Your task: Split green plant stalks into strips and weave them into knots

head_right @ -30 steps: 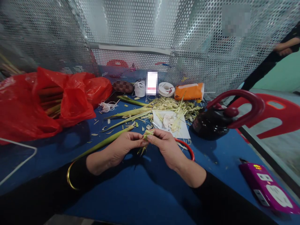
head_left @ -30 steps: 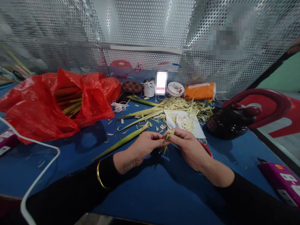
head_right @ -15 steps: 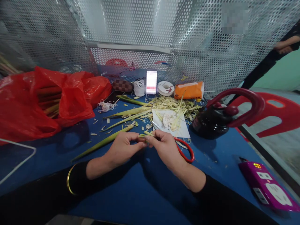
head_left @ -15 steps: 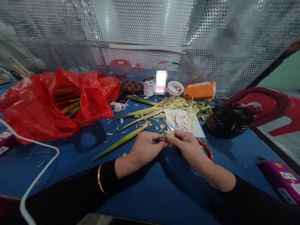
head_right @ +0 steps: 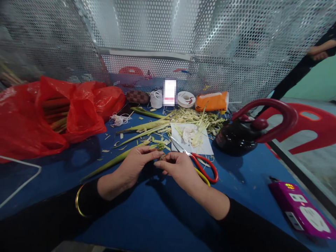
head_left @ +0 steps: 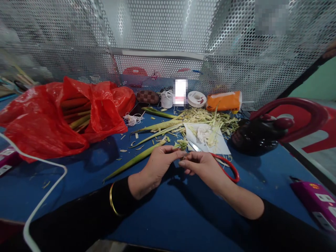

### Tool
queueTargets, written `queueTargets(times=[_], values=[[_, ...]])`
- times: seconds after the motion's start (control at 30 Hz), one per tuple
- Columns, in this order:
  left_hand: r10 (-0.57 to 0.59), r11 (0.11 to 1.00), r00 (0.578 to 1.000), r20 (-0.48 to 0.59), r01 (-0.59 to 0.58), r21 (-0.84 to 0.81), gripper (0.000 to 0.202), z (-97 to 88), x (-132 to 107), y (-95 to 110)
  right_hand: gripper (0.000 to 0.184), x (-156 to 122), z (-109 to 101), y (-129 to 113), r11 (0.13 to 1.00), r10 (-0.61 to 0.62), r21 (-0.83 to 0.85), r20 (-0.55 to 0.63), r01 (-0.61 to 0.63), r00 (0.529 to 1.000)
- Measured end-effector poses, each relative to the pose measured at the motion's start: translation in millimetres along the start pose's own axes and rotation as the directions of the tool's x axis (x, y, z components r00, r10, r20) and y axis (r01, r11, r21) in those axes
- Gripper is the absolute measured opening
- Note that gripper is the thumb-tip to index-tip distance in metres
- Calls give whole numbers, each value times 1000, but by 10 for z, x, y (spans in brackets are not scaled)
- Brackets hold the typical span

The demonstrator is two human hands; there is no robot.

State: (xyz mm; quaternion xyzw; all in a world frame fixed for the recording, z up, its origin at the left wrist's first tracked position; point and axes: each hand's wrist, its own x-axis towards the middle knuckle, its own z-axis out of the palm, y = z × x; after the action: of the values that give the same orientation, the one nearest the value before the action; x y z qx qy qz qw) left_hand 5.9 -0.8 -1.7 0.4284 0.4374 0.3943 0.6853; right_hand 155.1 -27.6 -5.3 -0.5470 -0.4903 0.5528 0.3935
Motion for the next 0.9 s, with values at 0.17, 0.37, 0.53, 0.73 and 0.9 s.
queueTargets(times=[0.17,0.37,0.53,0.73,0.9], values=[[17,999,1000,-23,-17,-27,21,-11,15,5,20,-2,-25,12,997,-73,27,34,72,997],[-8,1000,999,-34,9,14,16,-7,20,8,18,41,-121,19,932,-255,-253,53,260,966],[12,998,999,-43,-10,60,17,-11,26,16,18,67,-159,31,916,-257,-301,68,265,964],[187,919,982,-10,-171,354,18,-11,0,24,24,57,-167,-66,977,-207,37,-13,208,978],[330,741,939,93,-319,591,25,-11,-32,-5,23,41,-148,-29,980,-165,107,-59,170,985]])
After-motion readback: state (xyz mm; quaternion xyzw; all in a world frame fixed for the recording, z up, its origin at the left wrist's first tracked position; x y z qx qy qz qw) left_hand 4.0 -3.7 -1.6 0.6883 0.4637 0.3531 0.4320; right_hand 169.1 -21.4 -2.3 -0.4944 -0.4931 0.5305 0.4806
